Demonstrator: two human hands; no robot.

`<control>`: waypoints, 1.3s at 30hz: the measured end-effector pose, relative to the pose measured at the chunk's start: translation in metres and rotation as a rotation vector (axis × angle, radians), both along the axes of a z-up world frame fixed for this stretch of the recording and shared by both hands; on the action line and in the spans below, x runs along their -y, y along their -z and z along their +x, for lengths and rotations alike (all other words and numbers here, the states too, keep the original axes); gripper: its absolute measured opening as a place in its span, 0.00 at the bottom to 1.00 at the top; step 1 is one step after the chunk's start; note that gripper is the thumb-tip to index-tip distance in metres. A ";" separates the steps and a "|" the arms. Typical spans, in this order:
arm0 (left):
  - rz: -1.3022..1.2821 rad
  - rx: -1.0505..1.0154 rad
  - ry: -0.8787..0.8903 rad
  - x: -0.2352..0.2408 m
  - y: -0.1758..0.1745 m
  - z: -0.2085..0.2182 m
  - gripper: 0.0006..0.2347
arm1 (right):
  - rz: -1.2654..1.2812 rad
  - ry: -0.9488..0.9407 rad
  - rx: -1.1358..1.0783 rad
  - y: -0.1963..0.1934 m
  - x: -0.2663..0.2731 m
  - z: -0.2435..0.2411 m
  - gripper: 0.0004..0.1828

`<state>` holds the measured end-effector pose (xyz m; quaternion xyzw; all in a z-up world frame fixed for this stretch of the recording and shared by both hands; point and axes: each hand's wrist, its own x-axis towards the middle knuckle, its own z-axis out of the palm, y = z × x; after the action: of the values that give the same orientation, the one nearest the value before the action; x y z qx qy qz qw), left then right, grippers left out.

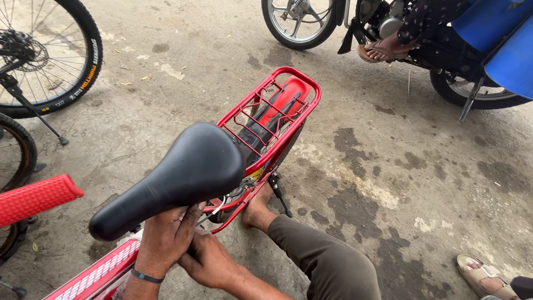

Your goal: The person removes a bicycle seat using a wrench, then disassembles the seat's internal components by hand. The person then reassembles the seat components and places the seat back on the bicycle frame.

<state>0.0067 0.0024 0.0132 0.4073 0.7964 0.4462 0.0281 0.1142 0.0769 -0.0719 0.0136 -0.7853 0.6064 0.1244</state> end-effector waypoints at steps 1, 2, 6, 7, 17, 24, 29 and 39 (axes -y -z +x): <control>-0.012 -0.001 -0.009 0.001 0.001 0.002 0.11 | 0.002 0.020 0.014 -0.003 -0.001 0.005 0.10; -0.024 -0.001 -0.018 0.002 0.001 0.005 0.11 | 0.005 0.041 0.027 -0.007 0.003 0.011 0.11; -0.026 -0.098 0.014 -0.003 -0.008 -0.002 0.12 | -0.313 -0.078 0.072 -0.028 0.023 0.008 0.14; -0.029 -0.095 0.012 -0.001 -0.007 -0.003 0.12 | -0.287 -0.053 0.053 -0.029 0.029 0.006 0.14; -0.051 0.130 -0.039 -0.001 0.010 -0.005 0.12 | -0.343 -0.087 0.203 -0.009 0.019 0.009 0.14; -0.040 -0.011 -0.074 -0.003 0.013 -0.002 0.12 | 0.228 0.179 0.302 0.002 -0.054 -0.003 0.15; -0.042 -0.118 0.044 -0.001 0.007 0.000 0.11 | -0.044 0.123 0.083 0.032 -0.028 0.011 0.13; 0.055 0.161 -0.013 0.001 0.004 -0.004 0.12 | -0.493 -0.035 0.307 -0.002 0.030 -0.001 0.15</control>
<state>0.0026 0.0015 0.0090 0.3654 0.7816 0.4996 0.0780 0.1127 0.0471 -0.0695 -0.0953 -0.6235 0.7760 -0.0068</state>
